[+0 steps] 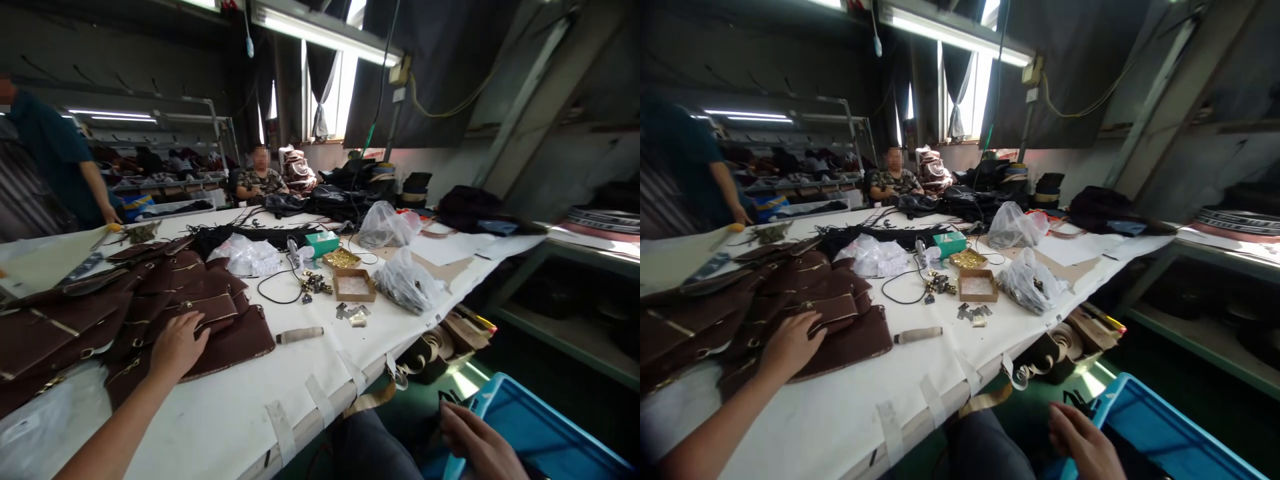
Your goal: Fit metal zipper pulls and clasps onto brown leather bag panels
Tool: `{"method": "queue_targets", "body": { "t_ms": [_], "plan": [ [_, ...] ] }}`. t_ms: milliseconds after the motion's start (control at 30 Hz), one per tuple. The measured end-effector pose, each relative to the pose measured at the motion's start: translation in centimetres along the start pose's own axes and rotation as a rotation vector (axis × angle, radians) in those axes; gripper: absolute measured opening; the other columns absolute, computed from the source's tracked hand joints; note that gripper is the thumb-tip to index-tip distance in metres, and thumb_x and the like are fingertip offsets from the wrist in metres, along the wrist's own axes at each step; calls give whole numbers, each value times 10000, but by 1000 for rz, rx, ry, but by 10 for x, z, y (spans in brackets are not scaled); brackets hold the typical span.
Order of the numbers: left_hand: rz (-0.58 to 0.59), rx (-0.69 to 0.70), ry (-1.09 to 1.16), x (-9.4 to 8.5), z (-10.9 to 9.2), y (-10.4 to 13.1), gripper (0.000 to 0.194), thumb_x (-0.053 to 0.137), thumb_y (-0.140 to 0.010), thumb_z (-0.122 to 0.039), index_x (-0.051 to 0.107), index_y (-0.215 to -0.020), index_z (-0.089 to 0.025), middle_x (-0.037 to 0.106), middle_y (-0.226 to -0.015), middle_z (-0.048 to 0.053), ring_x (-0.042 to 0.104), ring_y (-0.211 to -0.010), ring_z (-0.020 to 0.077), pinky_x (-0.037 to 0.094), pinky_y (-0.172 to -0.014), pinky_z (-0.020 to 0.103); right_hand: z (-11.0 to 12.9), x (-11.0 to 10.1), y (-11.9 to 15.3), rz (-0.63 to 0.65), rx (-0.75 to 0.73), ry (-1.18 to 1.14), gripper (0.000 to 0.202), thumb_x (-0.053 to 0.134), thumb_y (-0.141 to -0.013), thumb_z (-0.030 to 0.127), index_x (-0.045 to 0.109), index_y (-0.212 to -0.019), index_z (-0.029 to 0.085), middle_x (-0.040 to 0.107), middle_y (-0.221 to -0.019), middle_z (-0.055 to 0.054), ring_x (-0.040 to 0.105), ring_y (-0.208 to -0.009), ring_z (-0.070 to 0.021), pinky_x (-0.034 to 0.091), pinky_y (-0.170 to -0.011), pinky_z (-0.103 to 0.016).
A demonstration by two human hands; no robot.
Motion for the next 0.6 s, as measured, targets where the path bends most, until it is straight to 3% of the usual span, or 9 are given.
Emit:
{"method": "queue_targets", "body": {
  "t_ms": [67,200,333,433,500,600],
  "plan": [
    [13,52,-40,12,5,-17,536,505,-922,-436,693,-1314,-123,659,-1467,201,556,-1369,404,433,-1165,523,23,38,-17,188,-49,-4,436,702,-845,667,829,-977,271,742,-747,-78,731,-724,-298,617,-692,-439],
    [18,149,-87,33,14,-39,529,438,-965,-433,745,-1210,-79,750,-1290,222,637,-1215,422,506,-1039,547,91,130,-58,354,-332,111,356,672,-919,505,793,-1041,193,737,-793,-46,713,-747,-228,585,-741,-349],
    [-23,250,-118,37,21,-48,448,382,-1029,-350,759,-1152,-140,789,-1173,161,680,-1101,357,529,-965,479,148,218,-112,391,-597,412,313,672,-962,318,756,-1245,213,739,-1251,-97,735,-838,-172,564,-828,-307],
    [-77,266,-151,20,21,-49,416,366,-1070,-318,748,-1116,-160,789,-1087,148,698,-1022,329,526,-910,450,165,268,-155,405,-603,503,418,720,-928,263,727,-1346,261,675,-1419,-106,744,-908,-206,560,-840,-331],
    [-151,303,-188,-2,12,-42,373,393,-1089,-311,736,-1089,-165,782,-1034,136,705,-963,312,517,-867,429,165,290,-178,395,-593,520,416,741,-884,196,757,-1296,253,711,-1363,-110,736,-1005,-259,553,-876,-355],
    [-350,485,-241,-37,-21,-9,192,544,-1064,-259,715,-1097,-179,780,-982,84,703,-855,268,496,-793,398,157,303,-195,368,-594,495,310,726,-835,108,807,-1112,223,779,-1172,-95,718,-1055,-281,541,-918,-362]
  ]
}}
Point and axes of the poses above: each hand's wrist, its own y-axis away from the middle knuckle, its own x-axis out of the palm, z = x × y, the point moved 2 cm from there along -y, towards the middle knuckle
